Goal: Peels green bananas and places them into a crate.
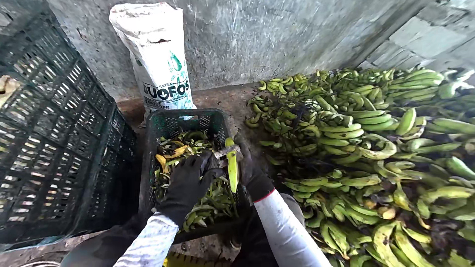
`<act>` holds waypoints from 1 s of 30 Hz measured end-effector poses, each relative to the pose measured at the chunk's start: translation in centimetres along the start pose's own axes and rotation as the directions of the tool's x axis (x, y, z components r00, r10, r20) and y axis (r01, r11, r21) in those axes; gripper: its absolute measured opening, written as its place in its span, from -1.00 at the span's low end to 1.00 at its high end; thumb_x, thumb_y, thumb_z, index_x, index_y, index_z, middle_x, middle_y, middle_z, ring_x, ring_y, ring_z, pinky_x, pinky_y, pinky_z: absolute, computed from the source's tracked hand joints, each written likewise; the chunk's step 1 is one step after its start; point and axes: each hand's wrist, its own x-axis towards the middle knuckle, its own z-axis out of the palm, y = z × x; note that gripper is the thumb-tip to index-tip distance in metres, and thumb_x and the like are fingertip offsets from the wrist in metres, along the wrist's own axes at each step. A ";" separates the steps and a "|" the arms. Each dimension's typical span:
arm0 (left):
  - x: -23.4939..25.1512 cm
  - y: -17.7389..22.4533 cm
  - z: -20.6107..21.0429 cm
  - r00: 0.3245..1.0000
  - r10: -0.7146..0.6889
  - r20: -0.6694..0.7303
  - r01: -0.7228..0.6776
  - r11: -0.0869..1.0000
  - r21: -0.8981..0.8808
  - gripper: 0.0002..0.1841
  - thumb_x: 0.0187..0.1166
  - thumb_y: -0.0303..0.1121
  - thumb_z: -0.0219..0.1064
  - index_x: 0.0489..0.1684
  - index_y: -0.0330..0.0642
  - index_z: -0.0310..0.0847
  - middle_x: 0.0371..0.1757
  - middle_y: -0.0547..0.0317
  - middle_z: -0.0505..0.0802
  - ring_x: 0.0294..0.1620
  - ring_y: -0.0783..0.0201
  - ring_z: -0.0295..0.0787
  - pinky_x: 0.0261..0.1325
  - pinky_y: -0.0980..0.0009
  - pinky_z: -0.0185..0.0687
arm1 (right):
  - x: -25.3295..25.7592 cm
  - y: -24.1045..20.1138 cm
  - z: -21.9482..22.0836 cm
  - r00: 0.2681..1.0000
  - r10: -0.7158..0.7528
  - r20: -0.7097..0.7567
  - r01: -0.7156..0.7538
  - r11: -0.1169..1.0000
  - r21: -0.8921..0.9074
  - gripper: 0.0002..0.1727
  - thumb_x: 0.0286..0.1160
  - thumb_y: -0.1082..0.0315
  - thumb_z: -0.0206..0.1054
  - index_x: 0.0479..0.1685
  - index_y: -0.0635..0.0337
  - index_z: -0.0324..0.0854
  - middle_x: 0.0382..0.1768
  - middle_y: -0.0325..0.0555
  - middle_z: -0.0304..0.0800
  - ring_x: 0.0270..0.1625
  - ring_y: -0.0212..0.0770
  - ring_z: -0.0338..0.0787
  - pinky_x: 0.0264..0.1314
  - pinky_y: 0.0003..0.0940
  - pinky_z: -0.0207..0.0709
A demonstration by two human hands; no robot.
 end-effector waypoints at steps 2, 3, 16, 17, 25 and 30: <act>0.4 -0.2 -0.7 0.989 -0.118 0.088 0.130 0.981 -0.141 -0.37 0.70 0.18 0.14 0.67 0.06 0.46 0.27 -0.10 0.79 0.25 -0.07 0.76 0.35 -0.14 0.61 | -0.3 0.3 0.0 0.993 -0.089 0.076 0.105 0.961 -0.256 -0.49 0.85 0.07 -0.24 0.37 0.18 0.48 -0.17 -0.19 0.75 -0.17 -0.42 0.75 -0.06 -0.46 0.71; 0.6 -0.4 -1.0 0.980 -0.155 0.127 0.179 0.963 -0.204 -0.38 0.72 0.17 0.14 0.67 0.07 0.45 0.26 -0.04 0.80 0.24 0.01 0.76 0.36 -0.09 0.61 | -0.3 0.3 -0.3 0.986 -0.104 0.128 0.144 0.921 -0.362 -0.44 0.83 0.03 -0.22 0.48 0.18 0.44 -0.08 -0.20 0.74 -0.09 -0.45 0.74 0.04 -0.46 0.68; 0.4 -1.9 -2.3 0.939 -0.301 0.166 0.329 0.926 -0.183 -0.45 0.72 0.22 0.12 0.46 0.09 0.58 -0.02 0.06 0.84 -0.03 0.08 0.79 0.12 -0.10 0.66 | 1.4 1.7 -3.0 0.972 0.132 0.194 -0.189 0.930 0.315 -0.39 0.85 -0.03 -0.36 -0.10 0.14 0.59 -0.45 -0.06 0.74 -0.54 -0.26 0.73 -0.55 -0.39 0.67; 0.1 -1.8 -2.0 0.961 -0.225 0.161 0.245 0.962 -0.119 -0.41 0.70 0.22 0.14 0.54 0.07 0.55 0.10 0.00 0.84 0.09 0.01 0.81 0.23 -0.14 0.66 | 1.6 1.6 -3.5 0.967 0.147 0.207 -0.219 0.895 0.388 -0.32 0.83 -0.12 -0.37 -0.16 0.13 0.62 -0.47 -0.07 0.74 -0.54 -0.26 0.72 -0.55 -0.36 0.66; -2.1 -0.1 2.2 0.929 0.361 -0.085 -0.348 0.928 0.135 -0.31 0.58 0.33 0.14 0.47 0.05 0.68 0.13 -0.16 0.87 0.26 -0.24 0.77 0.32 -0.21 0.61 | 1.2 0.8 -4.7 0.996 0.036 0.082 -0.067 0.911 0.406 -0.38 0.87 0.08 -0.36 -0.18 0.17 0.64 -0.44 -0.08 0.81 -0.39 -0.27 0.83 -0.32 -0.37 0.75; -1.1 1.3 1.3 0.960 -0.009 0.278 0.022 0.999 -0.043 -0.34 0.67 0.15 0.22 0.69 0.02 0.44 0.44 -0.16 0.71 0.43 -0.17 0.65 0.51 -0.11 0.50 | 0.6 1.2 -3.6 0.988 0.122 0.092 -0.139 0.968 0.207 -0.54 0.87 0.23 -0.24 -0.18 0.15 0.60 -0.46 -0.15 0.77 -0.43 -0.33 0.78 -0.34 -0.42 0.73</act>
